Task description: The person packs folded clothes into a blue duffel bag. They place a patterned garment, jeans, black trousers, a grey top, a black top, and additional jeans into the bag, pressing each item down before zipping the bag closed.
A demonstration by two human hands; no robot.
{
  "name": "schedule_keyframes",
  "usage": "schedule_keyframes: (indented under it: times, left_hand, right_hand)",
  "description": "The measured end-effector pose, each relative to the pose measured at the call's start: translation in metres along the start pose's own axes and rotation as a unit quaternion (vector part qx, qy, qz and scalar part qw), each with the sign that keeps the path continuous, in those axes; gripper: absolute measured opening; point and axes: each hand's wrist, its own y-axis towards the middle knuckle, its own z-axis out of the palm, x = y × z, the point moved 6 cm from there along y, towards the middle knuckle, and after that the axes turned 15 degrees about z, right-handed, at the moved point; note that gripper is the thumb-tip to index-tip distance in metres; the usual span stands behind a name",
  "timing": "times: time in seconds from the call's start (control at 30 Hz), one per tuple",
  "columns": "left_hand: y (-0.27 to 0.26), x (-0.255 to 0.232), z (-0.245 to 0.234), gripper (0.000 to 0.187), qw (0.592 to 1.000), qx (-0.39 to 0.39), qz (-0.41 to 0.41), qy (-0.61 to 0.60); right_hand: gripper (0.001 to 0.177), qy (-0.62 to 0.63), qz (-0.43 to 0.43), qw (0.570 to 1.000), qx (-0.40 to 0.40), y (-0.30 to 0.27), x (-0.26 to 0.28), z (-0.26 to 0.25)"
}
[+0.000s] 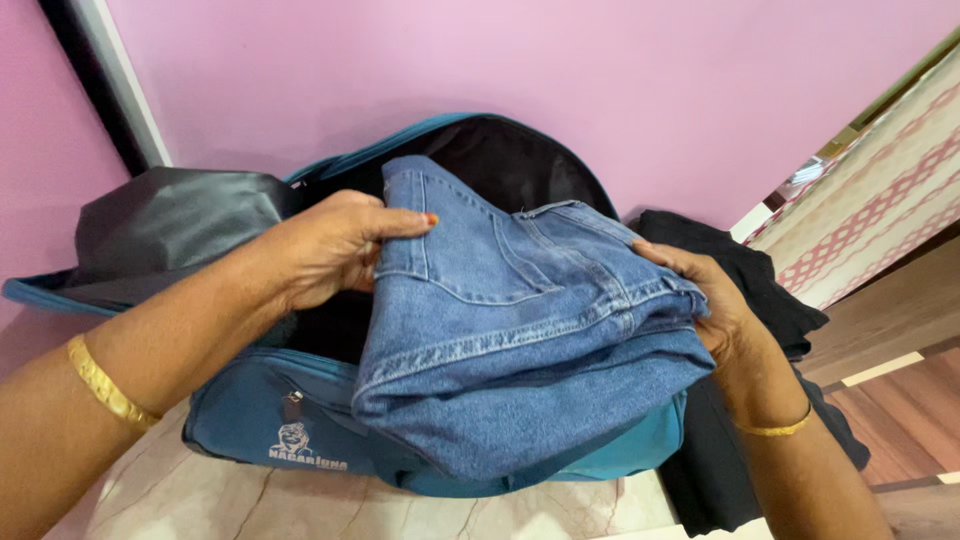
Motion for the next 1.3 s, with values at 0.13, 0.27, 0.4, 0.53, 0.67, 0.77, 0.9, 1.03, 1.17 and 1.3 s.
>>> schedule_keyframes:
  times: [0.13, 0.27, 0.4, 0.53, 0.67, 0.77, 0.9, 1.03, 1.17, 1.3]
  left_hand:
    - [0.016, 0.003, -0.023, 0.037, 0.999, -0.036, -0.013, -0.001]
    - [0.020, 0.013, -0.039, 0.035, 0.998, -0.053, -0.036, 0.001]
    - [0.022, 0.027, -0.057, 0.033, 0.995, -0.072, -0.073, 0.002]
    - [0.029, 0.040, -0.075, 0.026, 0.988, -0.094, -0.114, 0.055]
    - [0.034, 0.057, -0.081, 0.023, 0.983, -0.070, -0.136, 0.104]
    - [0.034, 0.069, -0.082, 0.027, 0.968, -0.069, -0.179, 0.160]
    - [0.026, 0.085, -0.082, 0.045, 0.896, -0.047, -0.252, 0.363]
    - [0.020, 0.104, -0.086, 0.061, 0.821, -0.015, -0.316, 0.475]
    - [0.014, 0.129, -0.104, 0.069, 0.788, 0.011, -0.336, 0.516]
    - [0.015, 0.150, -0.117, 0.082, 0.749, 0.001, -0.344, 0.567]
  right_hand:
    - [0.022, -0.007, 0.018, 0.999, -0.035, 0.026, 0.003, 0.005]
    - [0.023, -0.014, 0.051, 0.998, -0.033, 0.047, 0.000, 0.010]
    - [0.024, -0.047, 0.085, 0.995, 0.004, 0.074, 0.001, 0.007]
    - [0.021, -0.080, 0.111, 0.990, -0.028, 0.104, 0.001, -0.007]
    - [0.029, -0.139, 0.140, 0.979, -0.054, 0.126, -0.009, -0.018]
    - [0.034, -0.199, 0.147, 0.966, -0.075, 0.139, -0.025, -0.025]
    - [0.038, -0.247, 0.196, 0.941, -0.127, 0.155, -0.065, -0.037]
    - [0.051, -0.295, 0.244, 0.923, -0.047, 0.164, -0.100, -0.028]
    - [0.068, -0.322, 0.266, 0.909, -0.012, 0.171, -0.119, -0.023]
    - [0.075, -0.360, 0.241, 0.900, -0.041, 0.178, -0.123, -0.019]
